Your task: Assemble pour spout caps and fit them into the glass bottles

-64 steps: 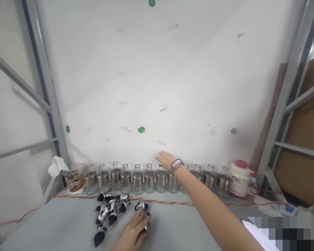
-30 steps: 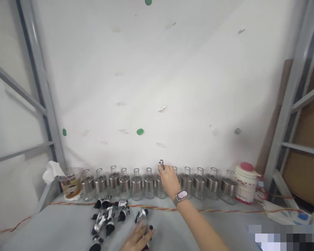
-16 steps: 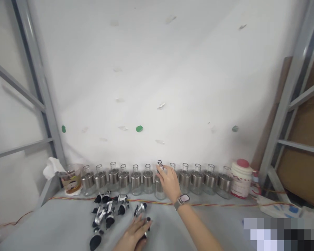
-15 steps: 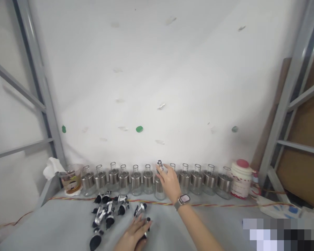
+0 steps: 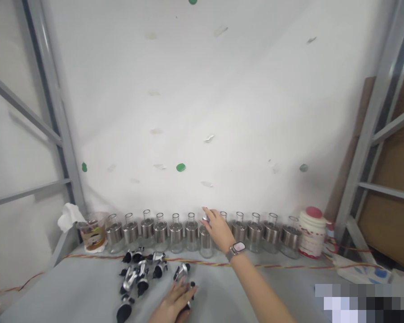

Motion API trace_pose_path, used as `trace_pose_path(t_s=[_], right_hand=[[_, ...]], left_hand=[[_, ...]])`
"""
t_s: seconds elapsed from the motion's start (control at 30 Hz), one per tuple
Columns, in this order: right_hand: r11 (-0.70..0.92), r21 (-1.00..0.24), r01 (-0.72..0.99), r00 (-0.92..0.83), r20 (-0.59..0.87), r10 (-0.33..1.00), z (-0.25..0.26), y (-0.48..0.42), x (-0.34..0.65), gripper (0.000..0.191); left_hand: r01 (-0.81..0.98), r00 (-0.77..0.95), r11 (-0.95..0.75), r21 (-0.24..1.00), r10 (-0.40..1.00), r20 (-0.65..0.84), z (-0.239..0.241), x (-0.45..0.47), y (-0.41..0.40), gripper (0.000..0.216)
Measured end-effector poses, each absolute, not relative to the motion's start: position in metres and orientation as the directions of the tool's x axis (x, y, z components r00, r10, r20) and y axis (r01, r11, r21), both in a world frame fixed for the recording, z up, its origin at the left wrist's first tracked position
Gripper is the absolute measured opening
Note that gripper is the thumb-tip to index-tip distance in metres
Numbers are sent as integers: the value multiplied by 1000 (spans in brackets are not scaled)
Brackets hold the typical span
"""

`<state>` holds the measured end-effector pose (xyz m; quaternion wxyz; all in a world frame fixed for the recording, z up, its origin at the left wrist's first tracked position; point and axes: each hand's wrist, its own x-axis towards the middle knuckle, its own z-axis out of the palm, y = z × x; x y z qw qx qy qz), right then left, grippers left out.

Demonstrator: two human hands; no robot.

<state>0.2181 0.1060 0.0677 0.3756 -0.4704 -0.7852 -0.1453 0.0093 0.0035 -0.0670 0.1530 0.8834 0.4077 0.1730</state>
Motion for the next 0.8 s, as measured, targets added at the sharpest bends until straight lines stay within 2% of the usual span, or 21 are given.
trace_pose_path(t_s=[0.23,0.43,0.63,0.8], right_hand=[[479,-102,872,-255,740,622,58,100,214,39],[358,28,933,-232,807,544,34,94,213,35],[423,-48,905,-187,848,496,29,109,209,31],[446,-114,888,-122,876,466,26,115,203,27]], left_hand=[[696,587,-583,420,798,135,-45,12,-8,59],[692,585,-587,420,797,151,-46,12,-8,63],[699,607,-609,374,783,140,-53,11,-3,63],[698,661,-676,236,735,149,-79,9,11,64]])
